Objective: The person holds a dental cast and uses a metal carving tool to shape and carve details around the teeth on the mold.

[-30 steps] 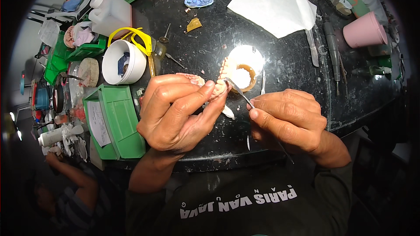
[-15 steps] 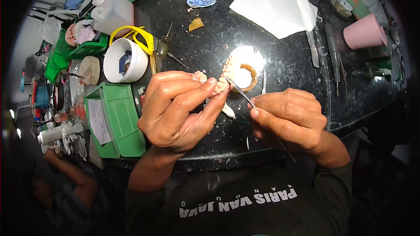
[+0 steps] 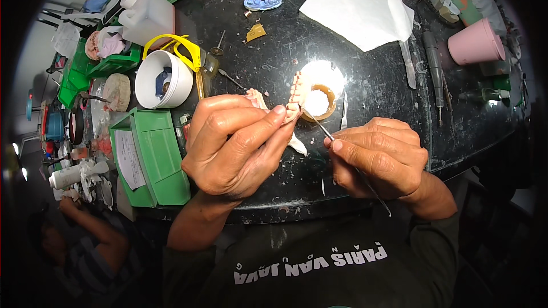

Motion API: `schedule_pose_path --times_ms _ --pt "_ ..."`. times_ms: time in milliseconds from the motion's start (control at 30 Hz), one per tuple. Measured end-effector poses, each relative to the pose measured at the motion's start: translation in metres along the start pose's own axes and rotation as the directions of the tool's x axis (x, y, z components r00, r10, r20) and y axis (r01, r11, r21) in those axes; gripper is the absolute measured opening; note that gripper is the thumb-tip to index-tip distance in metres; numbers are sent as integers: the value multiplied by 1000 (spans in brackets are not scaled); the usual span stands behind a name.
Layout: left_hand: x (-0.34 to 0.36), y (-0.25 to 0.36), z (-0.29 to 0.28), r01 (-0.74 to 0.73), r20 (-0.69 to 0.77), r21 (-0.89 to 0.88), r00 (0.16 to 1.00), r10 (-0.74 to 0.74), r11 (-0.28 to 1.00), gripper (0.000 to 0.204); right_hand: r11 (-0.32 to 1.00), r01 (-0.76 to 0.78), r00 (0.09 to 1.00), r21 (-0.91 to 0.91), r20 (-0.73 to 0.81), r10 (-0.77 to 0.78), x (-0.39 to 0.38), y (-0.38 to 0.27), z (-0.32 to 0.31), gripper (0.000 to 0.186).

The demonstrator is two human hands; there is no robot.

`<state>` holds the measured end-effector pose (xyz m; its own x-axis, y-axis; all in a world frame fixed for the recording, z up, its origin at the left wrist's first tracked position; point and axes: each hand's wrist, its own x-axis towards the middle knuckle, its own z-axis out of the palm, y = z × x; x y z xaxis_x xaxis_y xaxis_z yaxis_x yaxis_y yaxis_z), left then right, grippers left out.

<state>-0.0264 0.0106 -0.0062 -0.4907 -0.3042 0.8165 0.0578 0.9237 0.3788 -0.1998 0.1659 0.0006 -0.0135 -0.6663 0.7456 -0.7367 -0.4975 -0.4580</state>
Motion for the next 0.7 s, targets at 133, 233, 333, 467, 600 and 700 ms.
schedule_pose_path --times_ms 133,233,333,467,600,700 --pt "-1 -1 1 -38 13 -2 999 38 999 38 998 -19 1000 57 17 18 0 0 0 36" --pt "0 0 1 -56 23 7 998 56 998 37 993 -67 997 102 37 63 2 -1 -2 32" --pt "0 1 -1 -53 33 10 998 52 999 38 977 -142 989 160 58 134 3 -4 -4 28" --pt "0 2 -1 -50 23 4 999 50 999 37 935 -247 964 253 -37 265 1 -4 0 16" --pt "2 4 -3 -8 54 16 999 7 1000 39 890 -262 942 373 -101 320 -1 -3 3 17" --pt "1 3 -2 -4 35 10 999 3 1000 39 931 -205 955 302 -145 258 2 1 3 20"
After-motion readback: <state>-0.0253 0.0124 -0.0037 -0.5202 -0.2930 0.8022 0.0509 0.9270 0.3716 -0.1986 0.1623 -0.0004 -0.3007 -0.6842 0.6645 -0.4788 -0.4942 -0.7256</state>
